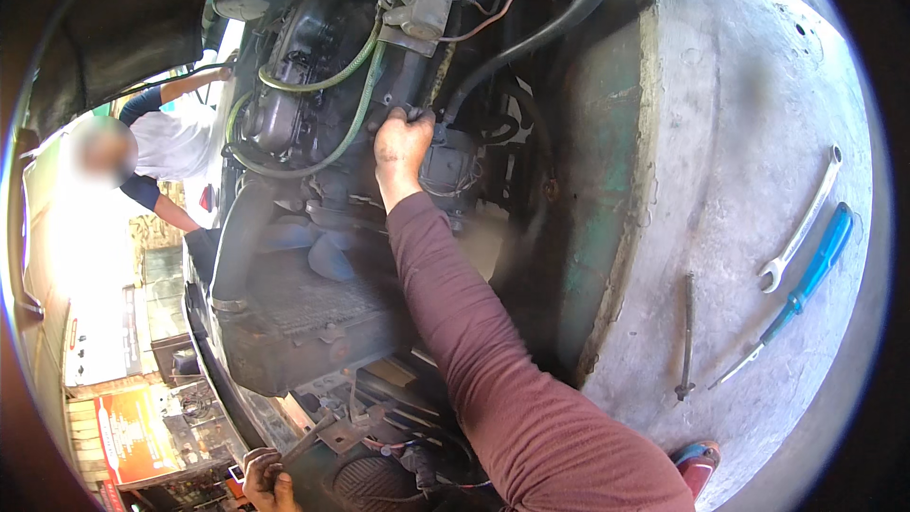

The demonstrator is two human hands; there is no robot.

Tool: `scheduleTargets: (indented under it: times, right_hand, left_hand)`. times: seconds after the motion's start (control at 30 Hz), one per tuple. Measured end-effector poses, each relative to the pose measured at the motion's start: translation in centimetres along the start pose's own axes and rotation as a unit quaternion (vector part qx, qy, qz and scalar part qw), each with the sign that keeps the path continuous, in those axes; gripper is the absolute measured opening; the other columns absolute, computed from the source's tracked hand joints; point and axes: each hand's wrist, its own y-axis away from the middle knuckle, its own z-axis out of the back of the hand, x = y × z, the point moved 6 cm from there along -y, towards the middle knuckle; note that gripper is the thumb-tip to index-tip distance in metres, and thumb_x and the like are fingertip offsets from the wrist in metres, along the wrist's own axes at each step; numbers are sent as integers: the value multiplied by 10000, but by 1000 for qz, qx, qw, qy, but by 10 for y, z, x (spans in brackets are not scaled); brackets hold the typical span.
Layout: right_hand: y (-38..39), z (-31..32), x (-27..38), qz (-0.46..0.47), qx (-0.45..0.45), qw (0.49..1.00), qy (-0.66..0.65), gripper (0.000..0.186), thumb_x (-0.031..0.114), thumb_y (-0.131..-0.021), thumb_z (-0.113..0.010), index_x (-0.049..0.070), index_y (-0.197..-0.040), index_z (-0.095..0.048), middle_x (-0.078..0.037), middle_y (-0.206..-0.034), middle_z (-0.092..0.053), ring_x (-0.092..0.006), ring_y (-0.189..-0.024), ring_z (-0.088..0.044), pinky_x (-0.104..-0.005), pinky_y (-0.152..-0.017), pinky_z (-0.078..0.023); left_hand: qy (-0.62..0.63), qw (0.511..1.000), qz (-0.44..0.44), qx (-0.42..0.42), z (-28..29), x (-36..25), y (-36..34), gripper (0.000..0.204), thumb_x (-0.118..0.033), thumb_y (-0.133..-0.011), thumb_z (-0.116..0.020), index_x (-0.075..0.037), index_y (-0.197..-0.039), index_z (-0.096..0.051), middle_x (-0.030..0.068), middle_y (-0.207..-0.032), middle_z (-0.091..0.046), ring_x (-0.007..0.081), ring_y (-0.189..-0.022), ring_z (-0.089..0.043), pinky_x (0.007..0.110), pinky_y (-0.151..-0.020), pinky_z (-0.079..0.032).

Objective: The person works on a vehicle engine with the hood open, using a wrench and screwdriver to adjust components. They briefly walk to a tool table to retrieve a small part, then return to the engine to continue the repair.

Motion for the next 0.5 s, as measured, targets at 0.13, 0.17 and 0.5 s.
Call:
scheduleTargets:
  times: [0.13, 0.17, 0.5]
  right_hand:
    - [1, 2, 0, -19, -11, 1000, 16, 109, 27, -895, -591, 12, -994, -545, -81, -796, -628, -170, -599, -581, -337, -567, -489]
    - [-2, 3, 4, 29, -29, 997, 62, 107, 26, -890, -605, 6, -979, -550, -81, -790, -627, -182, -623, -582, -342, -603, -493]
    - [5, 3, 15, 148, -12, 976, 160, 126, 81, -892, -714, -38, -877, -676, -65, -747, -673, -147, -711, -589, -325, -702, -490]
  left_hand:
    - [4, 1000, -1, -9, -1, -2, 0, 344, -124, -932, -709, 46, -1222, -639, 113, -1224, -654, 187, -1052, -607, 324, -923, -501]
    - [9, 1000, 0, -12, -1, -2, 0, 348, -130, -931, -713, 45, -1223, -638, 113, -1228, -652, 187, -1055, -606, 326, -926, -500]
    - [-10, 1000, -6, 2, -3, -11, -4, 359, -170, -926, -739, 47, -1199, -653, 113, -1211, -660, 188, -1036, -613, 317, -910, -504]
